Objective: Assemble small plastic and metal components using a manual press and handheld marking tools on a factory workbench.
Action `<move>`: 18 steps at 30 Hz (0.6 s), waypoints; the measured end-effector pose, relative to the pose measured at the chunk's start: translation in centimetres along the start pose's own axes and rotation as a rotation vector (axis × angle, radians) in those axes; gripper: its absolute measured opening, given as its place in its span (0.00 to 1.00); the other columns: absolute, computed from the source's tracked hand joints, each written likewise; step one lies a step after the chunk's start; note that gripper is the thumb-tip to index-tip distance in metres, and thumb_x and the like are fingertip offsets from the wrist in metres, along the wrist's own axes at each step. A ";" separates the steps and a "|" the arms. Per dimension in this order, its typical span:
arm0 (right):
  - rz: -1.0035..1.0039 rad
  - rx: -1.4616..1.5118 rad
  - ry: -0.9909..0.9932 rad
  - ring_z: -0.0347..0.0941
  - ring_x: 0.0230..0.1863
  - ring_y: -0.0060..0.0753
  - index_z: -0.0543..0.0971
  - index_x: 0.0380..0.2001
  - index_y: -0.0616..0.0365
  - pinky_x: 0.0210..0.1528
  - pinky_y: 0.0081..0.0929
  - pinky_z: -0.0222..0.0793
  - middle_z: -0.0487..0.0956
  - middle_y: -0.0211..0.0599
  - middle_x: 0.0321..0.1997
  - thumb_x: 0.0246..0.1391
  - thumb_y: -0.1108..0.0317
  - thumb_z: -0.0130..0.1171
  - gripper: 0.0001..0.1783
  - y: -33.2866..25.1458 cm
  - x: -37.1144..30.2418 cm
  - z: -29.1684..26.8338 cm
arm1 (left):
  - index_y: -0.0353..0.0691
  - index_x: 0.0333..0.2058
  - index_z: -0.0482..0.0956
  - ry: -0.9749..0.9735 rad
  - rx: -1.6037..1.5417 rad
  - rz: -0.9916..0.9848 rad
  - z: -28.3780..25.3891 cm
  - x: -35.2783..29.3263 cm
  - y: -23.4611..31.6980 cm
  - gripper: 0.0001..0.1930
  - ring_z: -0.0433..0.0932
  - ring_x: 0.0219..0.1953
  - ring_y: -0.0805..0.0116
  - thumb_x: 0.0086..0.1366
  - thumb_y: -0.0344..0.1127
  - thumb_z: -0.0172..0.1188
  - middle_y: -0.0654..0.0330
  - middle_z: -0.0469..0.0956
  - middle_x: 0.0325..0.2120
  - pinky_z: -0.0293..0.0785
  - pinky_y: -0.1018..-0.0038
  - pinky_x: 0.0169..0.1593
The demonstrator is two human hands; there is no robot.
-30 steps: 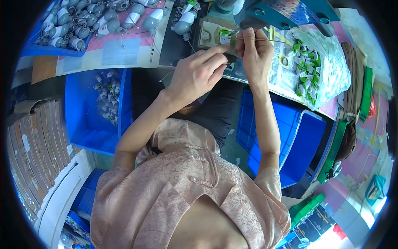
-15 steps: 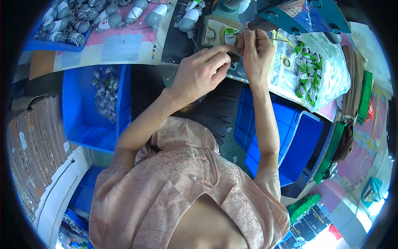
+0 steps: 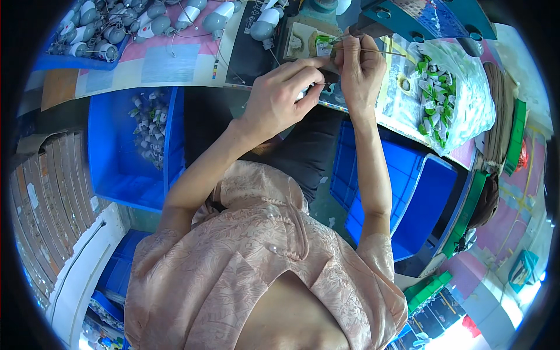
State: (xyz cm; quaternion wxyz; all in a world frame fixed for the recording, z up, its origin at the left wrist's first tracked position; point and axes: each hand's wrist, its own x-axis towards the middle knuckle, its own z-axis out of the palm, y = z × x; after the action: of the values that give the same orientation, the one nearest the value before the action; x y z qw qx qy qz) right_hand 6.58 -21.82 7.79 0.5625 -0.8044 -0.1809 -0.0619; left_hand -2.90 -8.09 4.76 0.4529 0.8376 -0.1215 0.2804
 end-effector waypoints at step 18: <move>-0.015 0.098 0.002 0.61 0.22 0.12 0.79 0.30 0.62 0.25 0.16 0.57 0.70 0.23 0.19 0.74 0.59 0.52 0.20 0.6 -0.4 0.1 | 0.38 0.36 0.78 -0.021 -0.028 -0.054 0.0 -0.2 0.2 0.08 0.85 0.45 0.54 0.60 0.26 0.69 0.57 0.84 0.46 0.82 0.65 0.47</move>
State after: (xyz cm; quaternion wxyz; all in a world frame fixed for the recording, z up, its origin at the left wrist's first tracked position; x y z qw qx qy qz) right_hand 6.41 -21.97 7.11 0.6010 -0.7743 -0.1894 -0.0581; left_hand -3.14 -8.18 4.83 0.4708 0.8370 -0.1075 0.2574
